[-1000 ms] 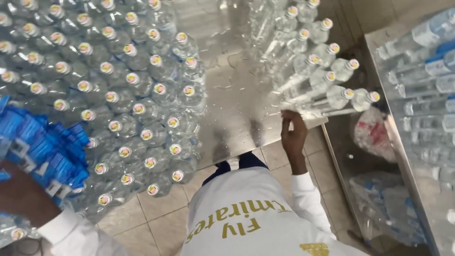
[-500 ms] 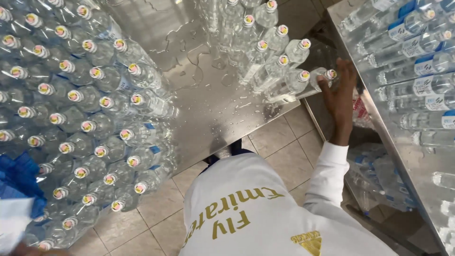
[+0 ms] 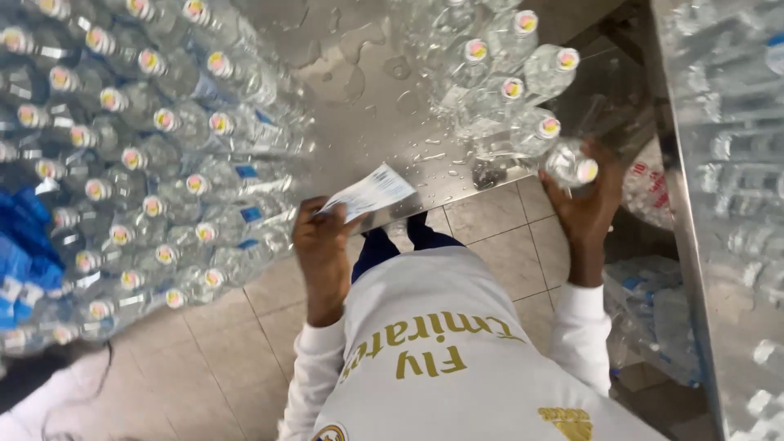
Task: The person is manually applying adhesive labels to plastic water bottles on a production line table.
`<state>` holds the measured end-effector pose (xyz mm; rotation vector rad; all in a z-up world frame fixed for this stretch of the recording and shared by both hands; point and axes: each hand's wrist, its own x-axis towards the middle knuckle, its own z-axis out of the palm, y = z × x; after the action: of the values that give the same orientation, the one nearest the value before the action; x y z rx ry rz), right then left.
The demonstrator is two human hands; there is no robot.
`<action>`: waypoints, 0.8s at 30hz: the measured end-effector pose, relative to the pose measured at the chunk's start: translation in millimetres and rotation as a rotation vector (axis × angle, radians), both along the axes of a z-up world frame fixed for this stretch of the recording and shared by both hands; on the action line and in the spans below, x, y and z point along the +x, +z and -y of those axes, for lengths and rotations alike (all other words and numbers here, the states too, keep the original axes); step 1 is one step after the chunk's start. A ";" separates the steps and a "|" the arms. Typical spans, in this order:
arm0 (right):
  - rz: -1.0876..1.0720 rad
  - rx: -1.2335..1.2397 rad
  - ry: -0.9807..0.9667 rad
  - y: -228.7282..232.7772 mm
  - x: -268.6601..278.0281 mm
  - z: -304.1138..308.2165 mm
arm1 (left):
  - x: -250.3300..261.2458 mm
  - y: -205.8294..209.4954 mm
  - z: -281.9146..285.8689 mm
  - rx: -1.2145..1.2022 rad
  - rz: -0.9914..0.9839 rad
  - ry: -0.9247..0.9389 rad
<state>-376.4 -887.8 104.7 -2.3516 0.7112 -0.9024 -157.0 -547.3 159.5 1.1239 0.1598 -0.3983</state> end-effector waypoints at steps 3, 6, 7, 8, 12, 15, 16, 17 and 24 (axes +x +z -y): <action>-0.032 -0.084 0.035 -2.0 -8.1 -44.6 | -16.0 4.7 17.6 0.081 -0.087 0.031; -0.101 -0.050 0.086 1.9 -1.8 -71.3 | -16.5 30.4 31.7 0.052 -0.150 0.077; -0.101 -0.038 0.105 4.8 3.1 -81.8 | -17.1 26.3 28.9 0.064 -0.151 0.097; -0.098 0.036 0.173 6.7 11.7 -89.6 | -14.7 21.2 27.9 0.035 -0.151 0.094; -0.056 0.119 0.364 6.4 65.9 -125.0 | -8.1 46.1 29.8 0.085 -0.088 0.065; -0.083 0.180 0.477 -0.6 115.8 -142.9 | -2.5 38.8 19.6 0.055 -0.102 0.112; -0.071 0.176 0.493 -8.0 130.5 -146.6 | -2.7 42.3 16.7 0.053 -0.089 0.127; -0.089 0.145 0.522 -15.2 145.6 -150.7 | -2.6 45.7 13.7 0.059 -0.081 0.147; -0.333 0.090 0.677 -6.5 213.7 -169.4 | 3.9 26.3 -17.1 0.155 -0.031 0.143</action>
<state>-162.7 -718.4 98.1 -2.4274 0.0360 -0.1841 -153.1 -530.3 185.8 1.2508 0.3005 -0.2792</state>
